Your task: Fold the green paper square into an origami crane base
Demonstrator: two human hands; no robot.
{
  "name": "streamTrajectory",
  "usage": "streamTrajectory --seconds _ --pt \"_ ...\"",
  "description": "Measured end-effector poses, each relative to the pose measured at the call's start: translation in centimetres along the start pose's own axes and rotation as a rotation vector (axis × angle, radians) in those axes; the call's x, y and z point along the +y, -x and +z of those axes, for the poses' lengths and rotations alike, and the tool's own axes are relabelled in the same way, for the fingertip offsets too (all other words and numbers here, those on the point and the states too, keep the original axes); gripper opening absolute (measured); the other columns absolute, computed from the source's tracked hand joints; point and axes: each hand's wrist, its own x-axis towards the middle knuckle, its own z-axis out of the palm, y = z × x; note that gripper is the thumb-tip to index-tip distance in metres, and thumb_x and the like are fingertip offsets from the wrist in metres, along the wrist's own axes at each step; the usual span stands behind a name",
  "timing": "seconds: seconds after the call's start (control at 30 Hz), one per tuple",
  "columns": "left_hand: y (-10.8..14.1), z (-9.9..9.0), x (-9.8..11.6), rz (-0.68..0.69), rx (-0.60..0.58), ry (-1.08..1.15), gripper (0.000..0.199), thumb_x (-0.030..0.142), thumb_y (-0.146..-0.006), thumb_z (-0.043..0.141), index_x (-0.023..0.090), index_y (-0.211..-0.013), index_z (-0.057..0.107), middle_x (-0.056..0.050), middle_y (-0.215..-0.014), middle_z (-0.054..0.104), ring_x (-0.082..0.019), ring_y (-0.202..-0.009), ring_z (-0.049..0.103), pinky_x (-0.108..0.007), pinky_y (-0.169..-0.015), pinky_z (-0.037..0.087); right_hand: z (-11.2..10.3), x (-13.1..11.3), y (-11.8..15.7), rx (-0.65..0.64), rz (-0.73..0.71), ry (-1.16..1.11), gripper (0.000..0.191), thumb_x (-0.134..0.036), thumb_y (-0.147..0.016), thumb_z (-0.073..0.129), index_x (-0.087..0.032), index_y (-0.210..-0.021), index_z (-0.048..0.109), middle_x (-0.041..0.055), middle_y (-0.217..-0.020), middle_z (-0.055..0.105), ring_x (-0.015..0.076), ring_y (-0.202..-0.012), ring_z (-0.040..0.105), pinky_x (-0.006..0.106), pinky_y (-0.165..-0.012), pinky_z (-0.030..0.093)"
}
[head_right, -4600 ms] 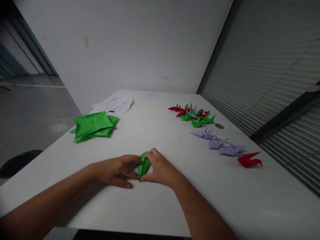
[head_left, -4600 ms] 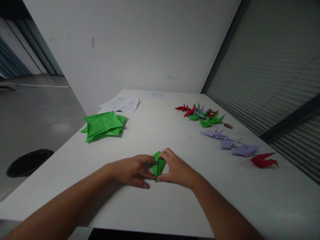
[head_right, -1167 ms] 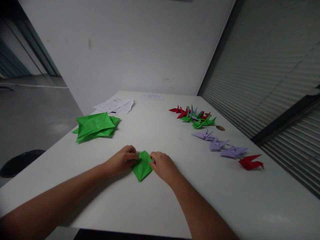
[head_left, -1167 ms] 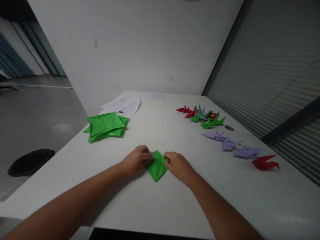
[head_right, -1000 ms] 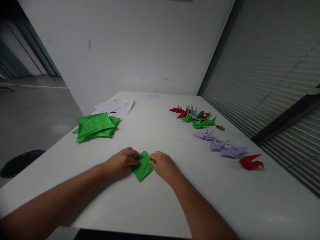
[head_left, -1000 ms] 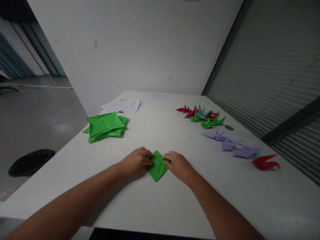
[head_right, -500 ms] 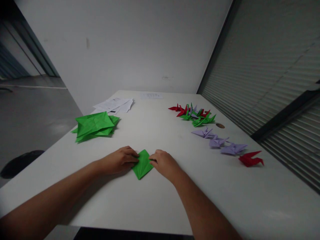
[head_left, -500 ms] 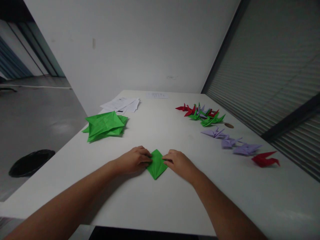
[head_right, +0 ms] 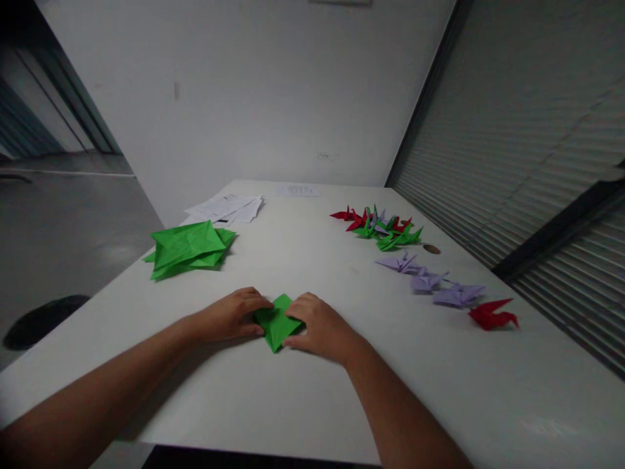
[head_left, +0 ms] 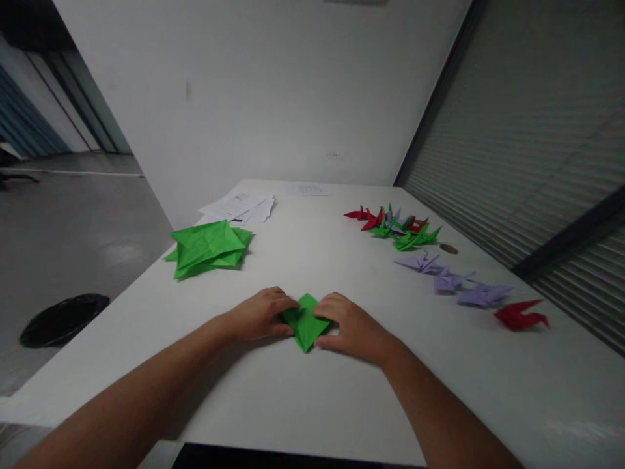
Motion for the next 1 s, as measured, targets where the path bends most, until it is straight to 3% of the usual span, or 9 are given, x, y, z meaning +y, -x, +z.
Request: streamTrajectory --seconds 0.17,0.43,0.6,0.87,1.0 --pt "-0.01 -0.19 -0.09 0.084 -0.005 0.029 0.026 0.036 -0.095 0.07 0.019 -0.114 0.07 -0.012 -0.113 0.074 -0.025 -0.105 0.067 -0.038 -0.097 0.048 0.15 0.3 -0.02 -0.054 0.028 0.034 0.032 -0.029 -0.08 0.087 -0.02 -0.108 0.074 0.0085 -0.105 0.075 0.0249 -0.102 0.064 0.037 -0.094 0.048" --pt "0.09 -0.19 -0.19 0.08 -0.008 0.032 0.022 0.036 -0.092 0.073 0.018 -0.105 0.072 -0.013 -0.121 0.073 -0.027 -0.112 0.065 -0.041 -0.101 0.047 0.04 0.75 0.11 -0.088 0.043 0.054 0.009 -0.026 -0.094 0.071 -0.022 -0.1 0.077 0.0065 -0.103 0.076 0.0219 -0.097 0.068 0.034 -0.09 0.049" --pt "0.14 -0.41 0.05 0.086 0.002 0.046 0.012 0.029 -0.095 0.068 0.019 -0.1 0.071 -0.013 -0.121 0.073 -0.025 -0.111 0.065 -0.04 -0.101 0.047 0.07 0.55 0.14 -0.064 0.03 0.089 0.015 -0.011 -0.089 0.067 -0.021 -0.098 0.075 0.0062 -0.101 0.073 0.0211 -0.095 0.066 0.034 -0.089 0.05" --pt "0.28 -0.34 0.3 -0.018 0.006 0.039 0.04 0.041 -0.086 0.076 0.017 -0.117 0.065 -0.012 -0.108 0.071 -0.027 -0.105 0.063 -0.039 -0.095 0.049 0.92 0.14 -0.16 -0.018 0.067 0.12 0.014 -0.006 -0.087 0.063 -0.019 -0.087 0.067 0.0064 -0.099 0.067 0.0202 -0.092 0.062 0.033 -0.086 0.05" --pt "0.3 -0.31 0.73 -0.085 0.023 0.02 0.045 0.044 -0.083 0.078 0.017 -0.117 0.065 -0.012 -0.106 0.07 -0.028 -0.101 0.064 -0.038 -0.091 0.05 0.89 0.3 -0.01 -0.002 0.088 0.091 0.016 -0.005 -0.087 0.06 -0.02 -0.086 0.064 0.0055 -0.101 0.066 0.019 -0.089 0.062 0.031 -0.083 0.05"
